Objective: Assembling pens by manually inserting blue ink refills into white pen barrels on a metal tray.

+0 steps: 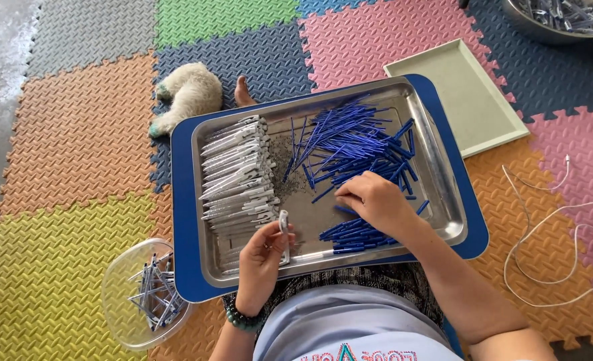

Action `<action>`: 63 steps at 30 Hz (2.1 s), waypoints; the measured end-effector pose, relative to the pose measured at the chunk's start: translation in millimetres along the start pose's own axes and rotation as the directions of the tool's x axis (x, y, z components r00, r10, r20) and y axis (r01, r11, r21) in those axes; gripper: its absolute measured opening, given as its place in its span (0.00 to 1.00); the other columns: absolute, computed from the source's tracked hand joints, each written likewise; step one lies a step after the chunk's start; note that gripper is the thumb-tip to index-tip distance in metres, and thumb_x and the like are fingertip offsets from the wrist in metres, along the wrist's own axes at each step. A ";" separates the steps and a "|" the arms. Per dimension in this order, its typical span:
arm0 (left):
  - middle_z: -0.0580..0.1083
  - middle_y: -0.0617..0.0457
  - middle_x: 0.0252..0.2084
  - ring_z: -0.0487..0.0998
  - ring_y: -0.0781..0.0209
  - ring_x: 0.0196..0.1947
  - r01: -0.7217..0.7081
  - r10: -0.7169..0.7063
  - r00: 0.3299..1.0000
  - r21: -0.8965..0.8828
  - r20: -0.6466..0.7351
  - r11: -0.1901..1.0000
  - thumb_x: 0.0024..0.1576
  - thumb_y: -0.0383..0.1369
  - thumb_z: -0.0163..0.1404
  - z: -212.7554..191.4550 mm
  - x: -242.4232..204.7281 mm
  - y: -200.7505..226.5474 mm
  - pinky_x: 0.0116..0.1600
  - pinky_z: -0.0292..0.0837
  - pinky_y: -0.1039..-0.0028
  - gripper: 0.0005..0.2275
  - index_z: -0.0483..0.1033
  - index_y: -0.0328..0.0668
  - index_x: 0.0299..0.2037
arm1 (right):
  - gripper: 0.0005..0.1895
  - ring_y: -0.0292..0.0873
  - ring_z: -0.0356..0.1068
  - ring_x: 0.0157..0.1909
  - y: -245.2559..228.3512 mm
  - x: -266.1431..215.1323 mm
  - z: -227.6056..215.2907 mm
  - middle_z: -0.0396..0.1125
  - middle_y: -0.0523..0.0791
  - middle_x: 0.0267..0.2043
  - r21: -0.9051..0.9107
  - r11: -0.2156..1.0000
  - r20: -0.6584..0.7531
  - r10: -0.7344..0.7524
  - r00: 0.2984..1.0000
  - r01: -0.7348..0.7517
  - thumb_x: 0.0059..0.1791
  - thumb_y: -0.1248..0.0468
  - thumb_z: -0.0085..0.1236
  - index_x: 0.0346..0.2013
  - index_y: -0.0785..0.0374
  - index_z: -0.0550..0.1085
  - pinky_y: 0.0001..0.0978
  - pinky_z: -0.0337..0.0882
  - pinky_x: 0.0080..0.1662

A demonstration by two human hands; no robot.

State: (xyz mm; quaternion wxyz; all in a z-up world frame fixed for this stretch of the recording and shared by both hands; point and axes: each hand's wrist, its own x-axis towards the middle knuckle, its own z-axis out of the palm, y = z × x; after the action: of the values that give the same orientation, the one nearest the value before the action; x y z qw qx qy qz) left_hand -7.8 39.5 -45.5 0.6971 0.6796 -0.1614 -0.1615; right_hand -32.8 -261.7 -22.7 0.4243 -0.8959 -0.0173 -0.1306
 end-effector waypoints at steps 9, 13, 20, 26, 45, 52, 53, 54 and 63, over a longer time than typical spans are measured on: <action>0.84 0.42 0.49 0.86 0.57 0.43 0.226 -0.261 0.962 -0.302 -0.079 0.926 0.67 0.25 0.56 4.5 7.4 7.8 0.54 0.88 0.68 0.14 0.80 0.28 0.62 | 0.06 0.40 0.72 0.35 35.4 -4.9 29.6 0.79 0.40 0.38 -0.517 0.854 0.043 -0.040 0.998 0.056 0.52 0.58 0.70 0.40 0.54 0.85 0.32 0.77 0.41; 0.84 0.43 0.52 0.87 0.56 0.46 0.200 -0.237 0.966 -0.278 -0.103 0.939 0.66 0.24 0.56 3.1 7.2 5.7 0.55 0.88 0.67 0.16 0.79 0.29 0.63 | 0.03 0.41 0.69 0.39 50.8 27.8 27.9 0.76 0.40 0.38 -0.583 0.808 -0.117 -0.181 0.976 0.080 0.52 0.62 0.72 0.40 0.55 0.85 0.30 0.74 0.43; 0.85 0.39 0.49 0.88 0.52 0.44 0.286 -0.320 0.937 -0.216 -0.141 0.934 0.66 0.22 0.55 11.3 7.6 13.6 0.54 0.88 0.64 0.15 0.81 0.27 0.62 | 0.16 0.48 0.68 0.47 83.2 73.6 59.7 0.70 0.46 0.44 -0.750 0.637 0.056 -0.205 0.977 0.176 0.52 0.68 0.63 0.52 0.49 0.86 0.42 0.75 0.52; 0.84 0.39 0.58 0.88 0.51 0.48 0.243 -0.265 0.959 -0.190 -0.102 0.951 0.65 0.22 0.54 10.7 10.9 5.0 0.57 0.90 0.62 0.18 0.77 0.25 0.65 | 0.03 0.48 0.67 0.57 76.6 67.1 41.2 0.73 0.46 0.54 -0.784 0.583 0.019 -0.322 0.947 0.214 0.51 0.65 0.62 0.38 0.55 0.80 0.47 0.64 0.63; 0.86 0.49 0.53 0.88 0.62 0.46 0.134 -0.132 0.990 -0.035 0.040 0.990 0.67 0.24 0.55 24.8 15.8 -2.4 0.54 0.88 0.73 0.17 0.78 0.33 0.66 | 0.09 0.42 0.71 0.54 -19.4 25.5 -22.8 0.75 0.39 0.47 -0.472 0.817 -0.055 -0.403 0.913 0.332 0.50 0.66 0.69 0.45 0.52 0.85 0.47 0.60 0.69; 0.88 0.48 0.44 0.88 0.63 0.40 0.110 -0.112 0.993 0.072 0.032 0.991 0.64 0.22 0.57 27.5 16.8 6.6 0.46 0.87 0.75 0.17 0.81 0.33 0.64 | 0.10 0.45 0.68 0.57 -19.4 23.9 -25.0 0.71 0.41 0.48 -0.551 0.738 0.017 -0.457 0.890 0.389 0.51 0.64 0.67 0.46 0.51 0.86 0.49 0.60 0.72; 0.88 0.48 0.39 0.87 0.65 0.35 0.104 -0.108 0.994 0.130 0.023 0.986 0.63 0.22 0.58 27.1 14.5 7.5 0.42 0.85 0.77 0.16 0.83 0.33 0.62 | 0.12 0.47 0.66 0.59 -22.0 22.1 -25.5 0.70 0.44 0.51 -0.548 0.722 0.043 -0.480 0.876 0.422 0.50 0.64 0.68 0.47 0.53 0.87 0.49 0.59 0.73; 0.88 0.48 0.39 0.87 0.65 0.35 0.105 -0.109 0.994 0.130 0.030 0.986 0.63 0.22 0.58 27.8 14.2 9.9 0.42 0.85 0.77 0.16 0.83 0.33 0.62 | 0.12 0.47 0.66 0.59 -24.4 22.0 -26.1 0.70 0.44 0.51 -0.551 0.724 0.040 -0.475 0.879 0.416 0.50 0.64 0.68 0.47 0.53 0.87 0.49 0.59 0.73; 0.90 0.48 0.42 0.93 0.62 0.40 0.089 -0.105 0.990 0.161 0.092 0.983 0.63 0.21 0.58 31.6 14.5 7.7 0.45 0.88 0.76 0.16 0.84 0.34 0.61 | 0.10 0.54 0.68 0.70 -37.6 24.7 -20.6 0.70 0.51 0.61 -0.538 0.677 0.093 -0.545 0.833 0.503 0.47 0.67 0.71 0.43 0.58 0.84 0.48 0.66 0.77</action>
State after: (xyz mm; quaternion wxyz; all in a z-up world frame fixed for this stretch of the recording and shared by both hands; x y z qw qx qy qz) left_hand -8.8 4.9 -37.0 0.6240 0.7303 -0.1750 -0.2159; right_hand -18.8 -255.4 24.3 0.0988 -0.9294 -0.2196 -0.2796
